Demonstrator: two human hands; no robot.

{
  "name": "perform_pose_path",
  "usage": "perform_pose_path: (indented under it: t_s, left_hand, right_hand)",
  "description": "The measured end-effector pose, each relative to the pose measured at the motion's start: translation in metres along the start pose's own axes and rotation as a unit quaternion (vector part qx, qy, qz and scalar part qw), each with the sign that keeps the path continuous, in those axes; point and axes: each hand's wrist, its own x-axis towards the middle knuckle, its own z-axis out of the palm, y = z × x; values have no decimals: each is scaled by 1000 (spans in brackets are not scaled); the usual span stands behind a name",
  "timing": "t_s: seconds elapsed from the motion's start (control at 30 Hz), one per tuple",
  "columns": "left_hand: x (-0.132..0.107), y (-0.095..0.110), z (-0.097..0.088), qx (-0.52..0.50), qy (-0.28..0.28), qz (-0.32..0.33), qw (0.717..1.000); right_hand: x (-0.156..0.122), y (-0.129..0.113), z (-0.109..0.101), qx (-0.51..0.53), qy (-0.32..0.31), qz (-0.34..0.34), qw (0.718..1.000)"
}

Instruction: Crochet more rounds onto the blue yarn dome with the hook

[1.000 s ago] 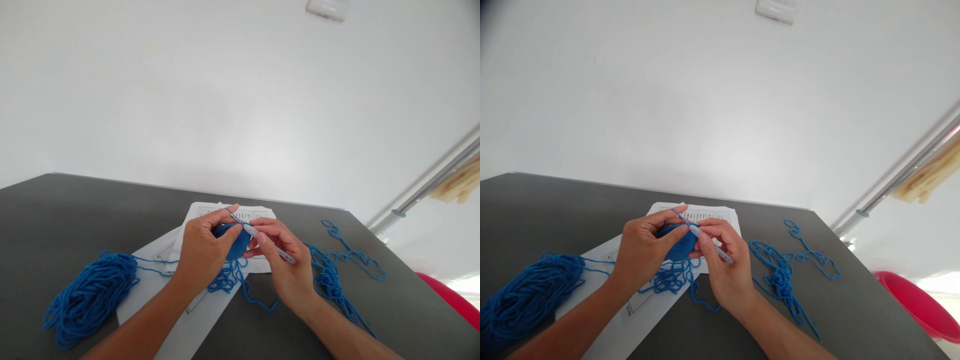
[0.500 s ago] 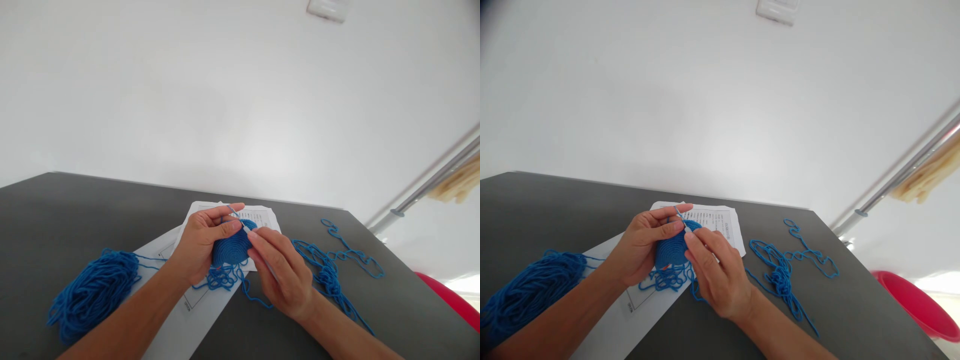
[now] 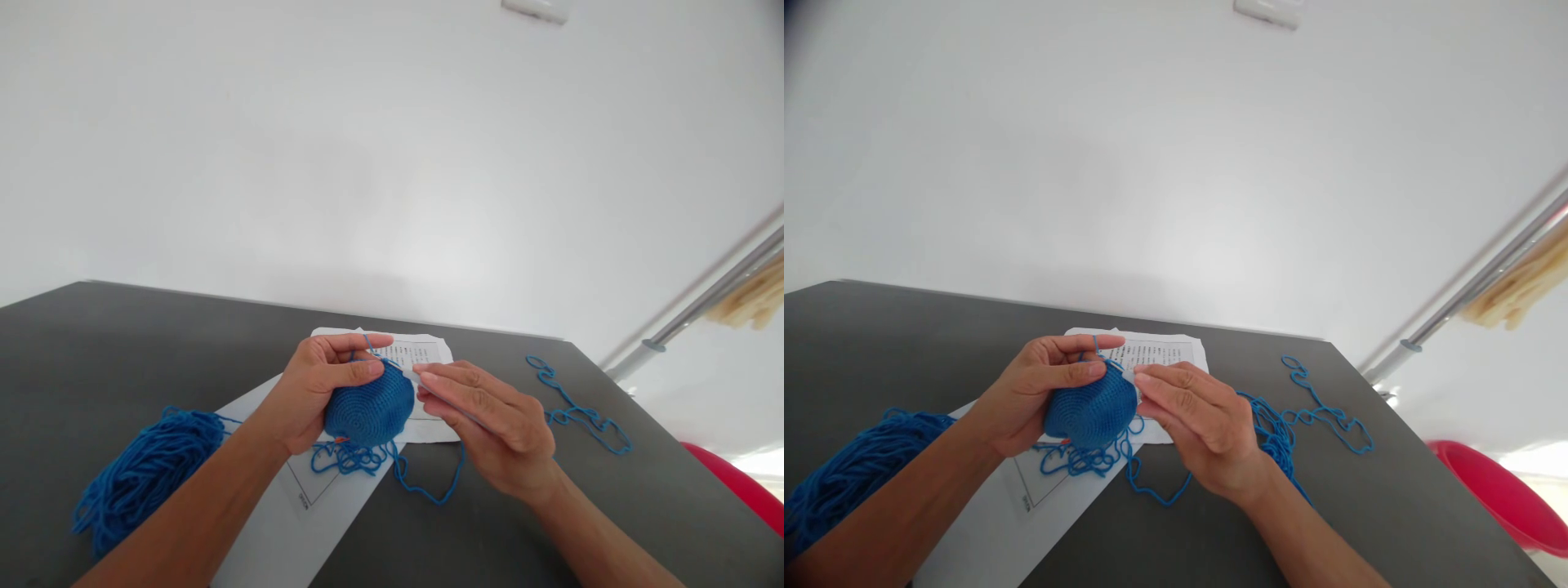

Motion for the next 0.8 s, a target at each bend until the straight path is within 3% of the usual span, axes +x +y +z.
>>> perform_pose_path:
  t_s: [0.47,0.7,0.8]
  left_hand:
    - [6,8,-14,107,-14,-80,991]
    - [9,8,-21,162,-31,-79,983]
    - [9,9,-23,184,-40,-80,979]
  right_hand:
    - [6,7,-19,33,-45,-24,998]
    - [7,6,-27,26,-99,-29,994]
    - [8,5,-27,43,-96,-15,994]
